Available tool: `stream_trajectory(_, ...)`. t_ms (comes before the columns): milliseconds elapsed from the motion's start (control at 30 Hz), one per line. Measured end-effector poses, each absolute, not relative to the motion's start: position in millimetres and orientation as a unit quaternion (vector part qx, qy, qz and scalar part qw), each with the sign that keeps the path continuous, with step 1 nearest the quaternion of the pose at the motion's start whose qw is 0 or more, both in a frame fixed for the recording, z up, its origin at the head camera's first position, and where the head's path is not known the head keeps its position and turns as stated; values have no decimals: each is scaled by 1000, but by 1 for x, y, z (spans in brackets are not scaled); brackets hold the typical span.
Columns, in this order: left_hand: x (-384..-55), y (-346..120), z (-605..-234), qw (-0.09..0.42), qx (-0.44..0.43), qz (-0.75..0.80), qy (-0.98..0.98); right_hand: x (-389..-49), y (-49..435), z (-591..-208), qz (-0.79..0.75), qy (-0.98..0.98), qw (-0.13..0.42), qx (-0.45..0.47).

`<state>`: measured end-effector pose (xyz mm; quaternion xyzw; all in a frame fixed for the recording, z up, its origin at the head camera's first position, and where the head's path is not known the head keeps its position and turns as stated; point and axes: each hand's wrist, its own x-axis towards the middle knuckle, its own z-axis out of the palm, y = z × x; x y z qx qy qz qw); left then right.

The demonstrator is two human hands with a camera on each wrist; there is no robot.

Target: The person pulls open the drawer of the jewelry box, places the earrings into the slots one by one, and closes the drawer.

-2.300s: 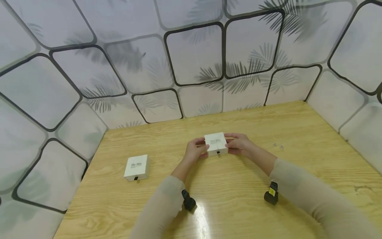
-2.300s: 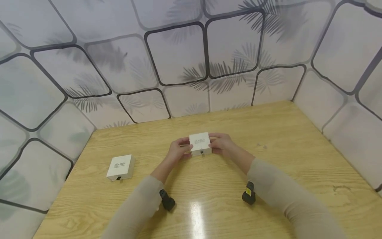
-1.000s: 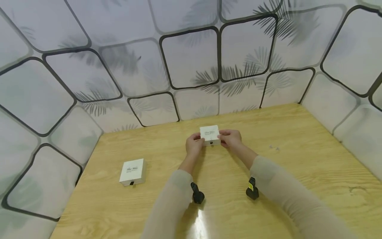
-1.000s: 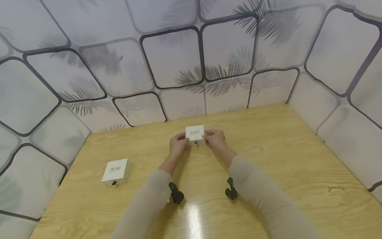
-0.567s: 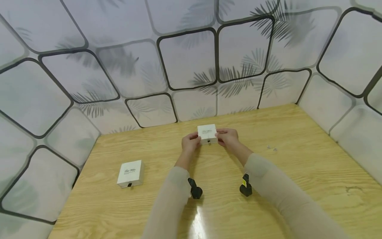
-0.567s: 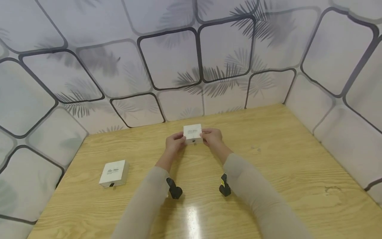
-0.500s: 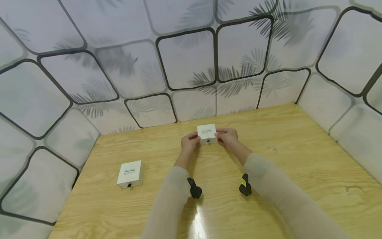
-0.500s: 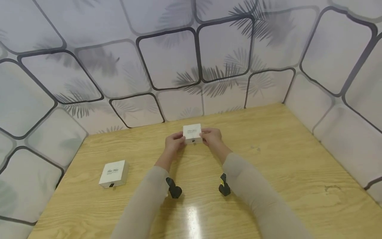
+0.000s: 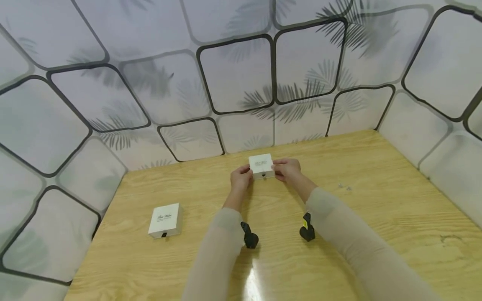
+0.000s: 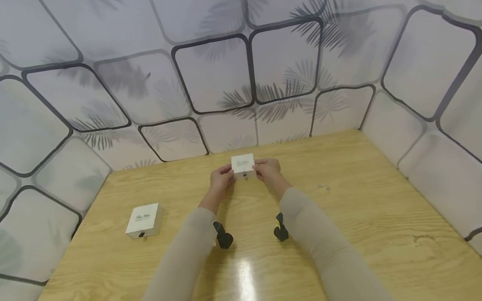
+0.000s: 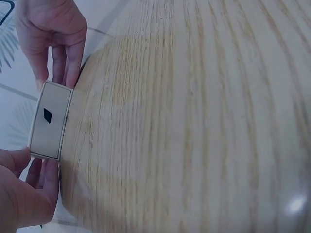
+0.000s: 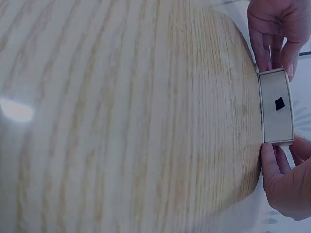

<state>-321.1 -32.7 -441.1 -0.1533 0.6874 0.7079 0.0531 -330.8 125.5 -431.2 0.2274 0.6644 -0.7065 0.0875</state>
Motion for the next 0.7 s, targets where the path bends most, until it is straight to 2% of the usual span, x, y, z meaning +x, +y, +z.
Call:
stream_trajectory(333,-333,-26,-440,50,-213,735,642,-336,125,-427,-723,639,94,245)
stream_trajectory(433,-335,-31,-444,54,-205,742,636,-337,126,-425,-720,640,100,248)
stream_trajectory(500,-355,-37,-474,49,-182,760,622,-337,128,-425,-717,645,109,241)
stream_trajectory(600,-370,-38,-494,55,-187,757,624,-338,131,-426,-716,649,123,226)
stream_trajectory(667,-369,-37,-489,63,-200,745,633,-337,134,-426,-711,655,134,217)
stream_trajectory(700,-356,-35,-470,74,-217,729,645,-336,135,-425,-708,659,139,213)
